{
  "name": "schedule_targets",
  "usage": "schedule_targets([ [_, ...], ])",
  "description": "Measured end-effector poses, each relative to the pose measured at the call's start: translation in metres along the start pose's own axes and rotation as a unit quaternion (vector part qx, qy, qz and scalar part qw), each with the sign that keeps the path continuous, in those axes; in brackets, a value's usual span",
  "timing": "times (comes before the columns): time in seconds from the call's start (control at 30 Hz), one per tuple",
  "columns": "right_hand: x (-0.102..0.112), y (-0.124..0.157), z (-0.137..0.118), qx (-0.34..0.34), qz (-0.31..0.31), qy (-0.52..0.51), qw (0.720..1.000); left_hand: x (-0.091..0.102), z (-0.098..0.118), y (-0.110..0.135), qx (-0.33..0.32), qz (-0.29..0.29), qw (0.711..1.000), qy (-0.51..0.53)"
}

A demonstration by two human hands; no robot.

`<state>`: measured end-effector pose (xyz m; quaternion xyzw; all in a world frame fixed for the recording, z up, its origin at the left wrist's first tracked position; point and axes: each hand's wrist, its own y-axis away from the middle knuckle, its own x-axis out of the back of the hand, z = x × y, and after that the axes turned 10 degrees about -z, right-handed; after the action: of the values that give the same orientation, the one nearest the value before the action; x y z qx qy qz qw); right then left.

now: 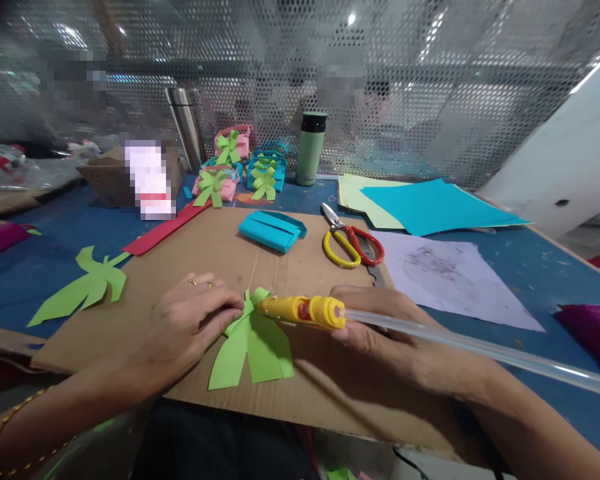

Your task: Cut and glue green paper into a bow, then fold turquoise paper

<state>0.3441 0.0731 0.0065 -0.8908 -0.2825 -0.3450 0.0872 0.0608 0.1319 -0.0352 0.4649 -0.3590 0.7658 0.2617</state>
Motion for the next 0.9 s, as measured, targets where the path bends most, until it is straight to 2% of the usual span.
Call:
schedule_targets([
  [0.17, 0.001, 0.001, 0.0, 0.056, 0.037, 0.041, 0.997, 0.004, 0.001, -0.001, 0.003, -0.013, 1.0, 0.0],
  [0.27, 0.0, 0.0, 0.001, 0.064, 0.047, 0.046, 0.996, 0.006, 0.002, 0.0, 0.004, -0.026, 1.0, 0.005],
  [0.6, -0.004, -0.006, -0.004, 0.014, -0.016, -0.012, 1.0, 0.008, 0.0, 0.001, 0.021, -0.057, 0.998, 0.028],
  [0.9, -0.003, -0.006, -0.004, 0.017, -0.019, -0.006, 1.0, 0.013, 0.004, -0.003, 0.054, -0.105, 0.992, 0.031],
])
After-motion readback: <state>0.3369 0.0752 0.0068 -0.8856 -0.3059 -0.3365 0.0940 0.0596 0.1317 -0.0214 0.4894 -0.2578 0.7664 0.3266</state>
